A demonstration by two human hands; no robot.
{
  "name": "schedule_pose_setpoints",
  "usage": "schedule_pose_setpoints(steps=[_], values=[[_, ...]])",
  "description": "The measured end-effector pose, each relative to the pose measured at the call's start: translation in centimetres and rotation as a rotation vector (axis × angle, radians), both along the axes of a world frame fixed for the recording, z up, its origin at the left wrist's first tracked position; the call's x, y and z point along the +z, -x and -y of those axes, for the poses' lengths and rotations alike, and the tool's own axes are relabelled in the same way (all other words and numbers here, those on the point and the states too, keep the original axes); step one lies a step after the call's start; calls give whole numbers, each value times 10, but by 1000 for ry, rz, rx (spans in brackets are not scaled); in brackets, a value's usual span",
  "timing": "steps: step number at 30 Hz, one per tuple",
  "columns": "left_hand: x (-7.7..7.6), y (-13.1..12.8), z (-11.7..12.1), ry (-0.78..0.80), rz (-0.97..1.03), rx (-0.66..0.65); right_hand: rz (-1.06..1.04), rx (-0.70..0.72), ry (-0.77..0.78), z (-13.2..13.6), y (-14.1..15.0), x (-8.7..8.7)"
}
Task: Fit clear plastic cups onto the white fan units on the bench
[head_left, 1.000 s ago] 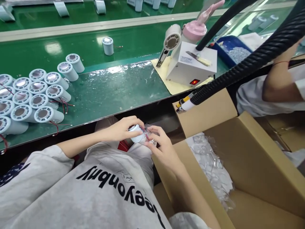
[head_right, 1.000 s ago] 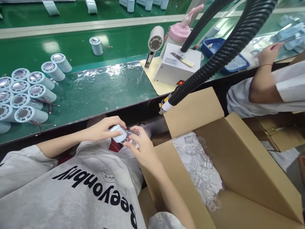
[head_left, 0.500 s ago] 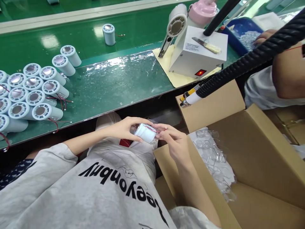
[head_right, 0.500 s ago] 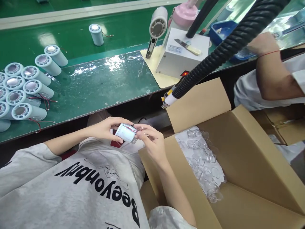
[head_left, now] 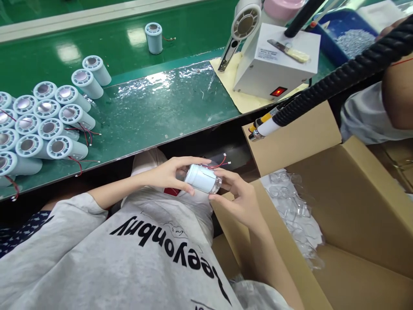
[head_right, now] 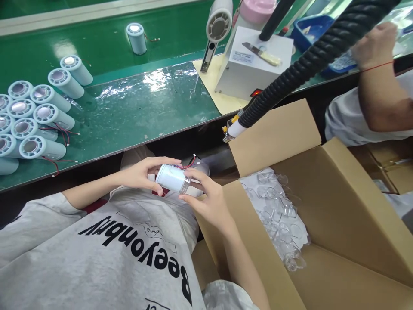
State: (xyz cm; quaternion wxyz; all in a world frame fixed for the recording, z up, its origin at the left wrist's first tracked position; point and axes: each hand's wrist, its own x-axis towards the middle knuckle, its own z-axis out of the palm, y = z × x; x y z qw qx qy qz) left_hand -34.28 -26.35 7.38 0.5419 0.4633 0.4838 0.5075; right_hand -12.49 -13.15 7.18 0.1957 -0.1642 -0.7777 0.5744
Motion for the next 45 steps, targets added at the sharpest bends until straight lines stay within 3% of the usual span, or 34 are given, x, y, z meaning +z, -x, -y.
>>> schedule_pose_setpoints(steps=[15,26,45], values=[[5,3,3,-166,-148,-66,70,-17,464,5,-1,2],[8,3,3,-151,-144,-58,126,-29,540,8,9,0],[4,3,6,-212,-209,-74,276,43,910,20,19,2]])
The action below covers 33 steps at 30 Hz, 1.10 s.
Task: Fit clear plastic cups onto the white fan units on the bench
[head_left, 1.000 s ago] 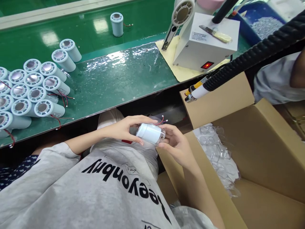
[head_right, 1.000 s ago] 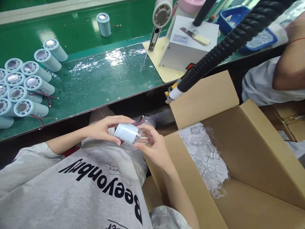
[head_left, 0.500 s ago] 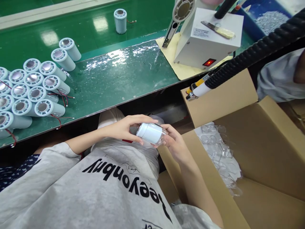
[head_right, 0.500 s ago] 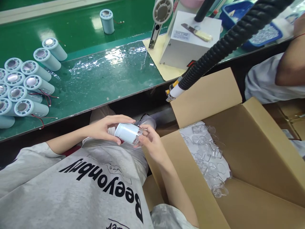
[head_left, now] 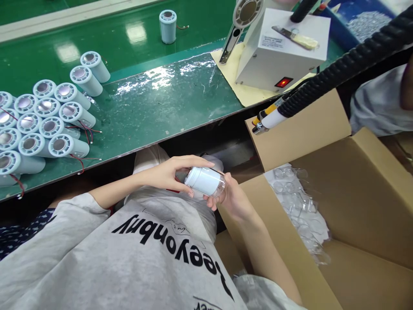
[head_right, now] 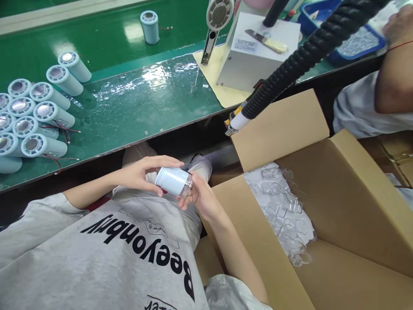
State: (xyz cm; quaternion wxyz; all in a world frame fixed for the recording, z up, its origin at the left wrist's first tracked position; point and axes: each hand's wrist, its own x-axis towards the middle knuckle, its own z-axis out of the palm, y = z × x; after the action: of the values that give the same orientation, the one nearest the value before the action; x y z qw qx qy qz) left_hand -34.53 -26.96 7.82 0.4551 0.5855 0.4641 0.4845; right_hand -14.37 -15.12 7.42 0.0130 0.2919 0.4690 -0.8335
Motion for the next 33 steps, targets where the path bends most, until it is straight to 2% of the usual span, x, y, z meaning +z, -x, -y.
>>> schedule_pose_setpoints(steps=[7,9,11,13,14,17,19,21,23,26,28,30,33], values=[[1,-1,1,27,-33,11,21,149,172,-2,0,-5],[4,-4,2,68,-42,27,23,192,171,-2,-1,-6],[7,-7,3,112,-31,51,15,197,108,0,-4,-8],[10,-8,3,144,-2,79,-49,128,-70,1,-7,-9],[11,-9,4,159,14,91,-99,64,-210,1,-9,-10],[11,-9,6,234,69,102,-260,-81,-746,0,-17,-14],[11,-8,7,288,91,89,-324,-57,-1044,-3,-21,-18],[10,-8,7,311,91,75,-350,-6,-1167,-5,-24,-20],[11,-6,6,305,76,54,-333,5,-1084,-5,-24,-20],[13,-4,5,255,56,-3,-281,-4,-751,-4,-22,-18],[13,-3,5,238,96,-36,-249,-11,-589,-2,-21,-17],[10,-3,6,267,187,-56,-233,-29,-531,1,-21,-17],[5,-5,8,359,295,-69,-238,-68,-548,2,-24,-18]])
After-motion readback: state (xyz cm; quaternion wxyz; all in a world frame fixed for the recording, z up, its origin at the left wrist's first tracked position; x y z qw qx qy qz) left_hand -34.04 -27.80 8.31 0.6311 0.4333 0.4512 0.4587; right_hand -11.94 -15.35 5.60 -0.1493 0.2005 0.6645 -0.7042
